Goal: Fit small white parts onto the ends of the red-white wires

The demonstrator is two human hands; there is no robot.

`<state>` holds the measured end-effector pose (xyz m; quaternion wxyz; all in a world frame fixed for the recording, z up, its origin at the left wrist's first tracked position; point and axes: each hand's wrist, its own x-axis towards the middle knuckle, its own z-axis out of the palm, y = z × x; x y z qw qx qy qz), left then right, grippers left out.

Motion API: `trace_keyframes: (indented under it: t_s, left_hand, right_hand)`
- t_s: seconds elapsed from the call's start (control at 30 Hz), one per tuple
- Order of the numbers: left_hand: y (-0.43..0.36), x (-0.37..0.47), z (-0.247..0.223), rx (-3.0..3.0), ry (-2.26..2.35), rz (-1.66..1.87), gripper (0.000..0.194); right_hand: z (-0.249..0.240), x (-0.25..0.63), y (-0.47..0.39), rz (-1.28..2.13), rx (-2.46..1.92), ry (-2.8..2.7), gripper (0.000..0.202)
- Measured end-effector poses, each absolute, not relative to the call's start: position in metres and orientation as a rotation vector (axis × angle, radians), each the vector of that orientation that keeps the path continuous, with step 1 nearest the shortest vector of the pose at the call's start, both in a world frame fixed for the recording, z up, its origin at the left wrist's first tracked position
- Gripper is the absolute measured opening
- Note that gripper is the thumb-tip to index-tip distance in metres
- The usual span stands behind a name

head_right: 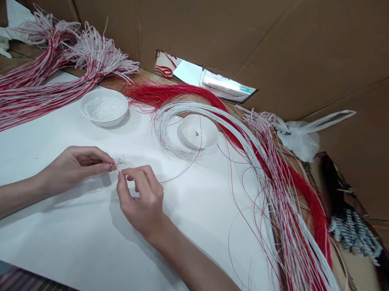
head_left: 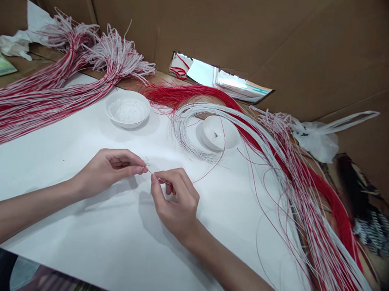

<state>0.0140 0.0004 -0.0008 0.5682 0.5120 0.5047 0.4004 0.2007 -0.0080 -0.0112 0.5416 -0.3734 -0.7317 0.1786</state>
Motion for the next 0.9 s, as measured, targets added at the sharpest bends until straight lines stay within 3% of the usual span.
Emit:
trace_keyframes:
  t_s: [0.9]
  left_hand:
    - [-0.0006,0.0134,0.0019,1.251,1.168,0.905,0.011]
  right_hand:
    - [-0.0182,0.2009,-0.0081,0.412,-0.856,-1.773,0.013]
